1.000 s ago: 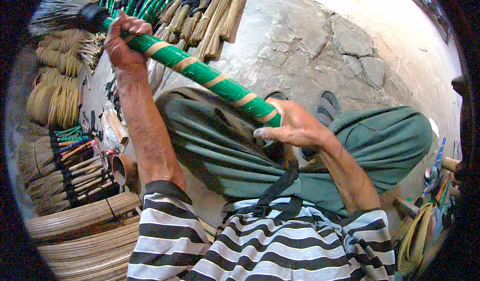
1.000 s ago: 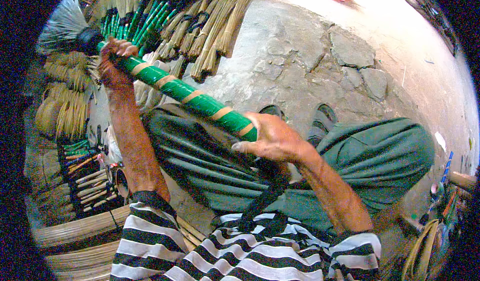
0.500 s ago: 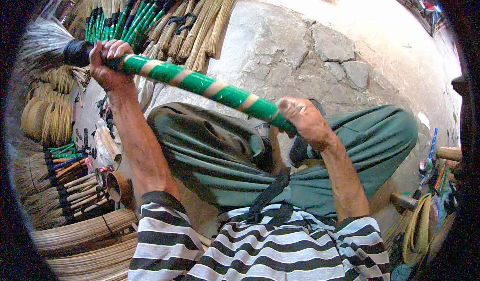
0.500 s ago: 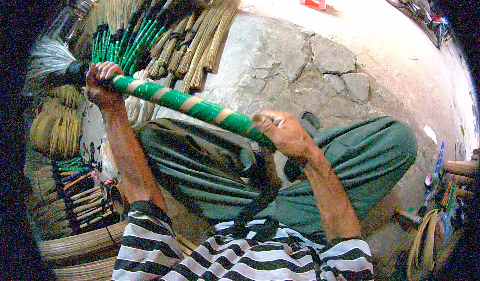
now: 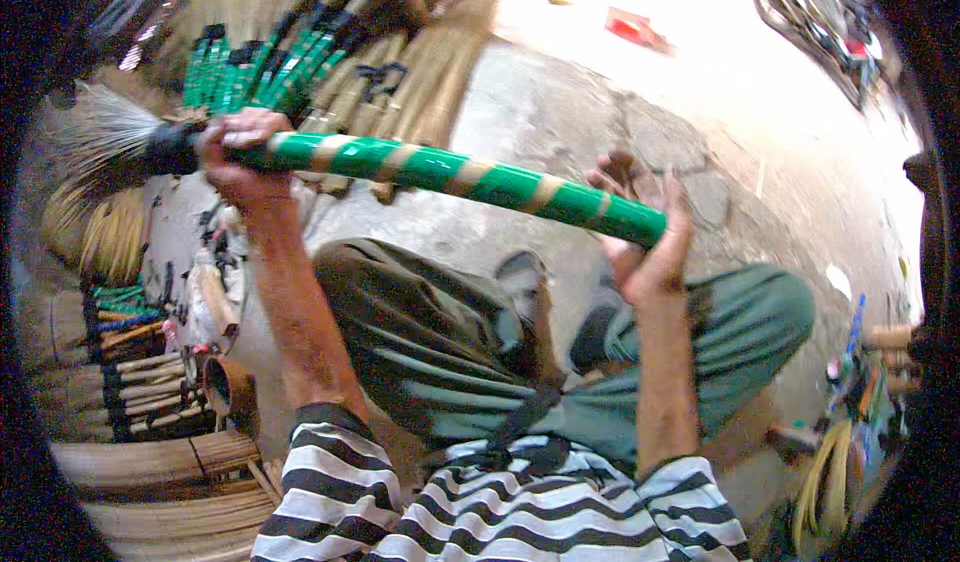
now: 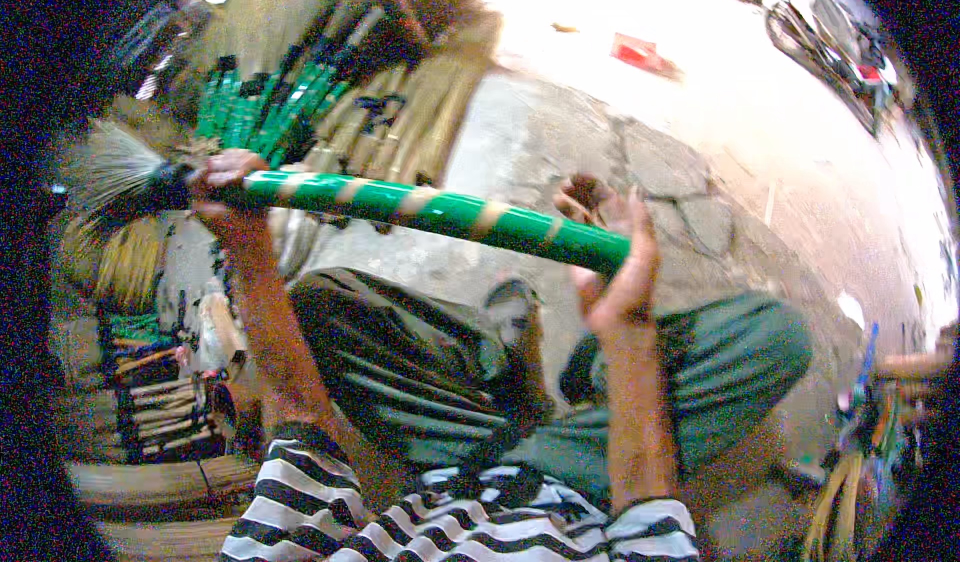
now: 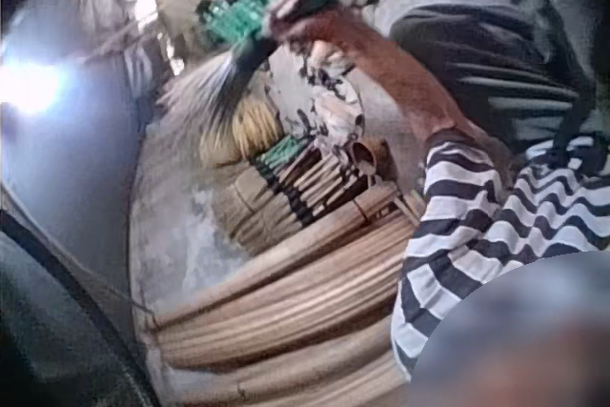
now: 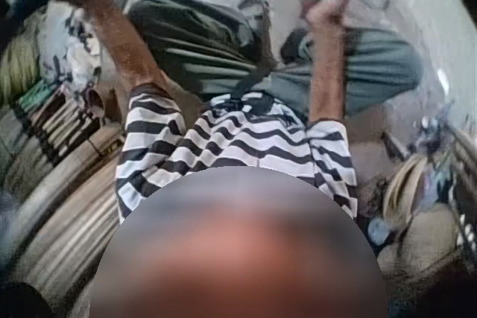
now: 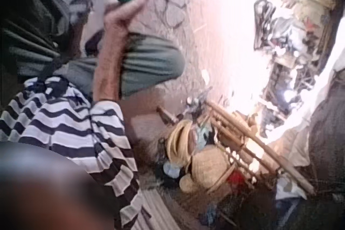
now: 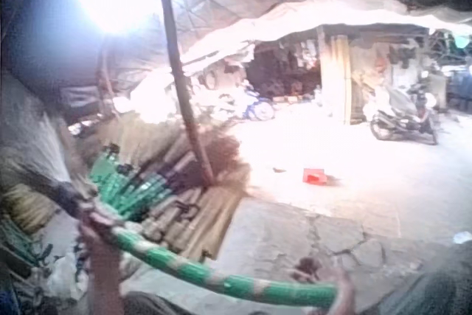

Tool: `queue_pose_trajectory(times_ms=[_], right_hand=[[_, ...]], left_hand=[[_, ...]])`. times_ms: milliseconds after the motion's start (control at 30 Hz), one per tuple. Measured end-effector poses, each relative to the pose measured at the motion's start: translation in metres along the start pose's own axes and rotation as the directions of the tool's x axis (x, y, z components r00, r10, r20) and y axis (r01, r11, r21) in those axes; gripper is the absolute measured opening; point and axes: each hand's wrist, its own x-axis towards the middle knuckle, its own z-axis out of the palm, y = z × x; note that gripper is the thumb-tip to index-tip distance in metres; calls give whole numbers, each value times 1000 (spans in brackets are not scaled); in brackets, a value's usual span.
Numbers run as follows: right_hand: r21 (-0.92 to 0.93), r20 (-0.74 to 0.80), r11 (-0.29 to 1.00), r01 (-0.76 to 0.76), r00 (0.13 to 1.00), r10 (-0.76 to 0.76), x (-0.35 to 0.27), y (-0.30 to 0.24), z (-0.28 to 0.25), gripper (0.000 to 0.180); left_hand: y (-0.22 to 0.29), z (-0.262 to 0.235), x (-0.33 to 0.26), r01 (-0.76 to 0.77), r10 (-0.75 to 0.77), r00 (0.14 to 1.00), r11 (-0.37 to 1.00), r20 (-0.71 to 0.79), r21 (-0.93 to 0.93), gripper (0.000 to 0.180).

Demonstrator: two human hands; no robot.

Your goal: The person sits on the floor and wraps green tape around the handles of brooms. They pick up a broom, apply tape in a spiral pattern, cut the tape with scissors, and place the finished broom aside. The process is repeated for multiple brooms.

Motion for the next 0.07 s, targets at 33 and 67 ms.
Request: queue_pose_trajectory(times_ms=[33, 67], right_hand=[[-60, -59, 995, -82, 995, 78, 6, -8, 7, 65], [-456, -114, 890, -33, 993, -22, 7, -12, 15, 63]], left_hand=[[1, -4, 1, 9, -10, 999, 1000, -42, -26, 20], [-1, -8, 1, -12, 11, 997, 1000, -70, -6, 20]])
